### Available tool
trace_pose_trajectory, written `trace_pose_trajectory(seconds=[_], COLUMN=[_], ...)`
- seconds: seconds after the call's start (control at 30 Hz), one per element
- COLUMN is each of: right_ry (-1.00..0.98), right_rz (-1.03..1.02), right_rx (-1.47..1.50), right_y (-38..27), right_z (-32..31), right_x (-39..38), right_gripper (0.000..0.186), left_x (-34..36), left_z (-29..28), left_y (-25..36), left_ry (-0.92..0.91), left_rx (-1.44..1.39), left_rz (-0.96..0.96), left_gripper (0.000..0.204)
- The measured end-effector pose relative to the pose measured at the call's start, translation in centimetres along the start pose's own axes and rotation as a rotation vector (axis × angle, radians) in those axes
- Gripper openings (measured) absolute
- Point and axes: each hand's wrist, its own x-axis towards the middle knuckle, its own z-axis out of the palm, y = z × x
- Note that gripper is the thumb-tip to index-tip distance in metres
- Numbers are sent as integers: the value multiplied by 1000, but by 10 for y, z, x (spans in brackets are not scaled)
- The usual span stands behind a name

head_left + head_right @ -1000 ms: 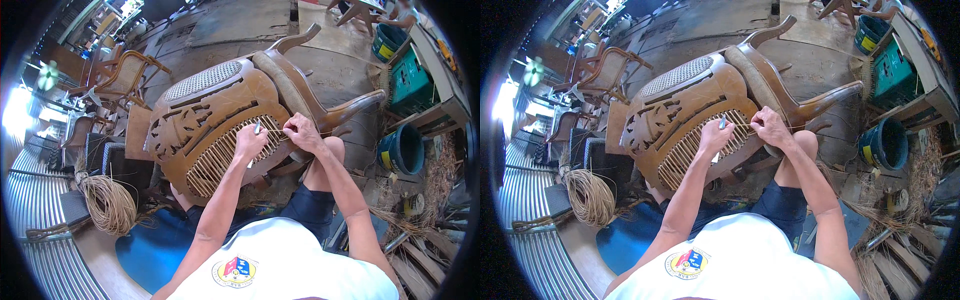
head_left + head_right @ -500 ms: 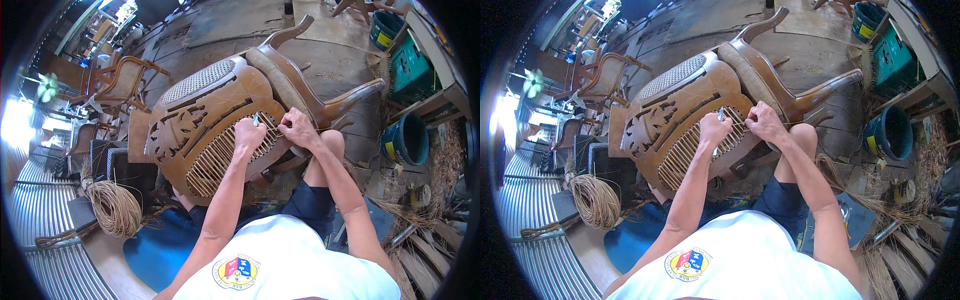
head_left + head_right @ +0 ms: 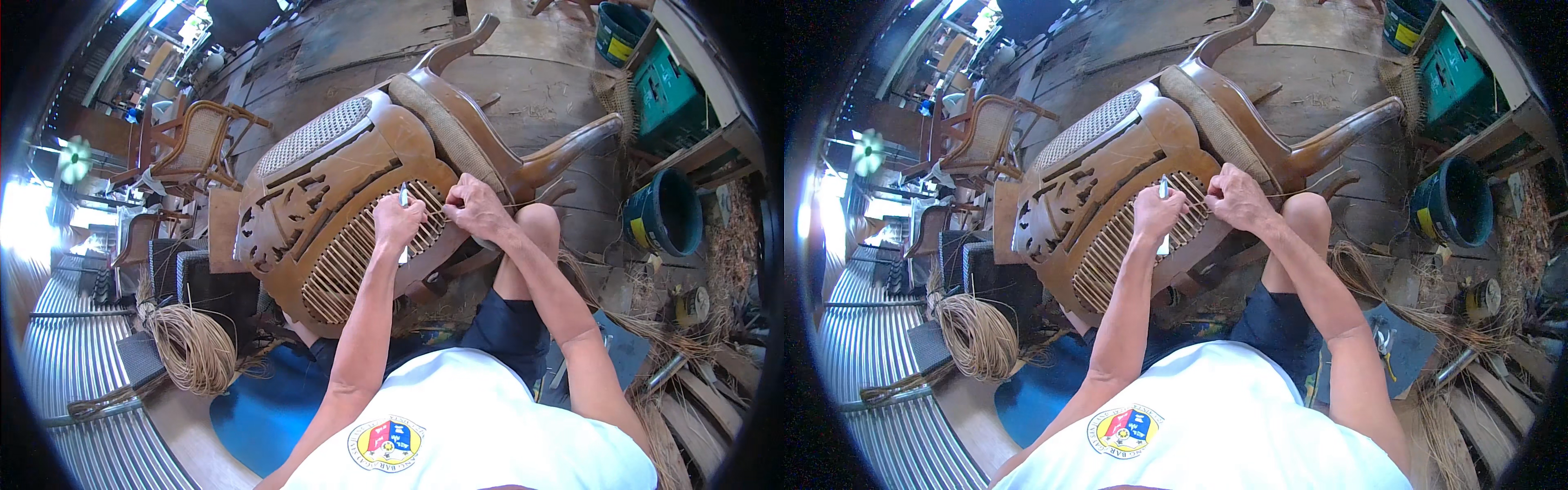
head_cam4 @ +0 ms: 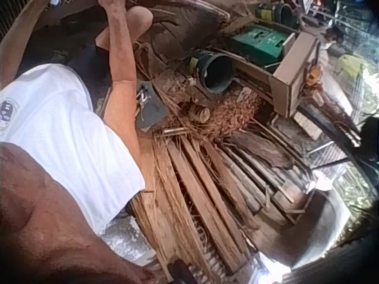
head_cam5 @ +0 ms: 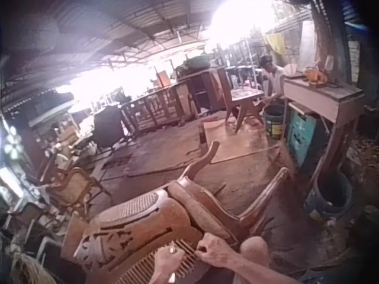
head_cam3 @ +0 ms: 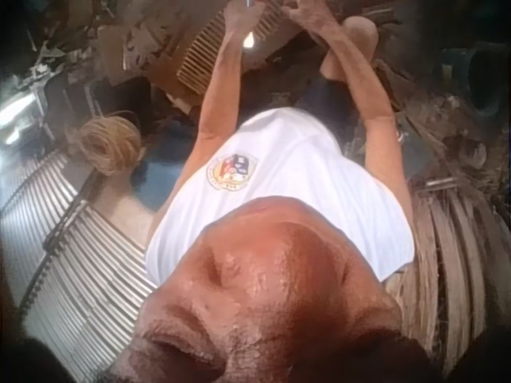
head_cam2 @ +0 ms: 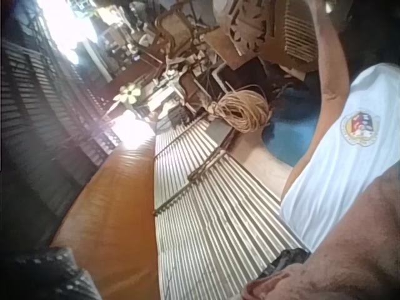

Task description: Repairing the woven cane or rattan back of a wooden chair using thin strips and hand tools.

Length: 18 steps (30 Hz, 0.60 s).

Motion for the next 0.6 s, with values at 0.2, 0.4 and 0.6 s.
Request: trace_pose_trajectory(seconds=[0.2,0.4,0.6], right_ry=[-10,-19,-39], right_rz=[-3,-17,-68], right_rx=[-30,-16,-44], right_y=[-2,3,-9], right_z=[5,2,1], right_x=[-1,-5,-10], right_gripper=[17,18,15], left_x=[-8,-26,-41], left_z=[-3,10,28], left_y=[-12,-11,-27], left_ry=[-58,-91,191], left_rx=[194,166,177], left_rz=[192,280,468], left_gripper=[25,22,20])
